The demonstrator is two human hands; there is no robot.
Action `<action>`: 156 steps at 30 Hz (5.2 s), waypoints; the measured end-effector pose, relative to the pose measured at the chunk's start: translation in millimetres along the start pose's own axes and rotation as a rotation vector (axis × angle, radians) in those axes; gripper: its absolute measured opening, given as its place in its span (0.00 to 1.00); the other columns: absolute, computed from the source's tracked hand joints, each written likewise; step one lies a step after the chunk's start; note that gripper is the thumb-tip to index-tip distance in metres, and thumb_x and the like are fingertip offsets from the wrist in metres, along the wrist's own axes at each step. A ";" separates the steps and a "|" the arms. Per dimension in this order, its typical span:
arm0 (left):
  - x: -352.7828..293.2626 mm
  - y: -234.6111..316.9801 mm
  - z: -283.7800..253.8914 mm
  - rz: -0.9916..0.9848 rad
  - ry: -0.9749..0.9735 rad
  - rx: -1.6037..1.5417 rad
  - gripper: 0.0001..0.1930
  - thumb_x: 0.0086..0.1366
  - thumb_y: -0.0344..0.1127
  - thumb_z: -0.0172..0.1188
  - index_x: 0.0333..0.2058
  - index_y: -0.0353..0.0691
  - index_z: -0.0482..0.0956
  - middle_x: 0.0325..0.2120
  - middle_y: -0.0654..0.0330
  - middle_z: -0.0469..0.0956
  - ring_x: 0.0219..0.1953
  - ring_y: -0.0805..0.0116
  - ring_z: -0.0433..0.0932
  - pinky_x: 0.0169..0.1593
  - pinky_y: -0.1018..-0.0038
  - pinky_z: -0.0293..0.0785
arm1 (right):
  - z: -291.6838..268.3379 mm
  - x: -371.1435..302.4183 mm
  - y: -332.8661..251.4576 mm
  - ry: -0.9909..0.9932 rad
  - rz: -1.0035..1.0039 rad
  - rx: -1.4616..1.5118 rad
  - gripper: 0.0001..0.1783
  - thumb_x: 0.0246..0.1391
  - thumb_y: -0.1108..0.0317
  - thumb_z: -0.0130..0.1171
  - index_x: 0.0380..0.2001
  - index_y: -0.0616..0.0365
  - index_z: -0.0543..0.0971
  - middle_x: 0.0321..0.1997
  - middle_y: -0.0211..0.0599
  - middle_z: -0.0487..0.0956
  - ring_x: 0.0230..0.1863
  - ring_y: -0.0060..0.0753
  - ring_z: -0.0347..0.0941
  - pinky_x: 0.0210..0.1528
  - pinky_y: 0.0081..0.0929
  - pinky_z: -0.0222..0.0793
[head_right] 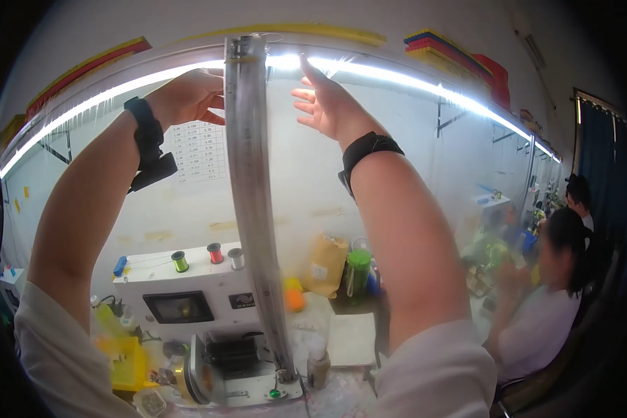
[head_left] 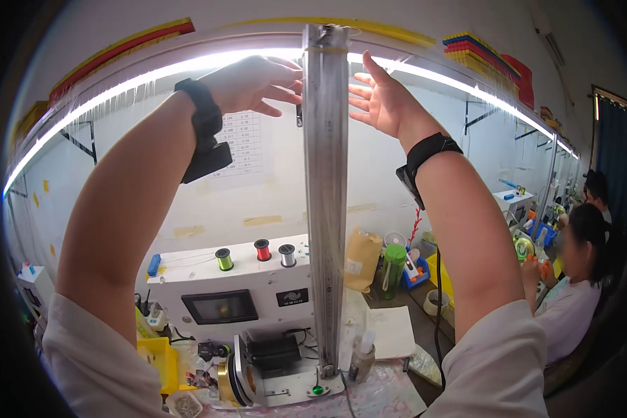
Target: Assembling small mechanical or electronic components using specialized machinery and hand tools.
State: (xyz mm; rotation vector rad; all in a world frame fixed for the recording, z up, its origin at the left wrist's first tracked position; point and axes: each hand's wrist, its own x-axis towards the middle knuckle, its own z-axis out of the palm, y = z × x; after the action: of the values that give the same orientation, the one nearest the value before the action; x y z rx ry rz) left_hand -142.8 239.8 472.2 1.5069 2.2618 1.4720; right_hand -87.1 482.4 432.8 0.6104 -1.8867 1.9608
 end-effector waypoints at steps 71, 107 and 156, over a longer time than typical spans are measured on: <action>1.6 -25.8 1.9 -0.102 -0.156 -0.208 0.08 0.54 0.35 0.61 0.34 0.43 0.76 0.20 0.70 0.63 0.17 0.82 0.56 0.19 0.83 0.54 | 20.6 -83.8 2.6 0.229 -0.008 -0.310 0.15 0.49 0.70 0.52 0.42 0.58 0.68 0.37 0.32 0.71 0.41 0.26 0.68 0.45 0.29 0.67; -9.7 -20.4 -45.5 -0.121 0.281 0.095 0.12 0.66 0.31 0.38 0.37 0.34 0.71 0.20 0.64 0.65 0.15 0.76 0.59 0.17 0.76 0.58 | 174.2 -83.8 49.0 0.058 -0.089 -0.589 0.35 0.45 0.67 0.59 0.56 0.63 0.58 0.54 0.49 0.65 0.53 0.44 0.64 0.51 0.34 0.63; 42.4 -60.0 -94.7 -0.559 0.227 0.166 0.15 0.59 0.50 0.49 0.30 0.45 0.74 0.25 0.66 0.70 0.27 0.72 0.65 0.33 0.66 0.65 | 95.8 -434.6 -25.5 -0.484 0.606 -0.537 0.04 0.49 0.75 0.59 0.30 0.62 0.79 0.33 0.39 0.79 0.39 0.38 0.76 0.43 0.28 0.69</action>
State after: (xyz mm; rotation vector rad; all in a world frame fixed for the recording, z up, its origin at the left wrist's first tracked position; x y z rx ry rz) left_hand -253.9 203.1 498.7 0.6498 2.6819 1.3554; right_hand 300.0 407.2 225.1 0.3940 -3.0407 1.5448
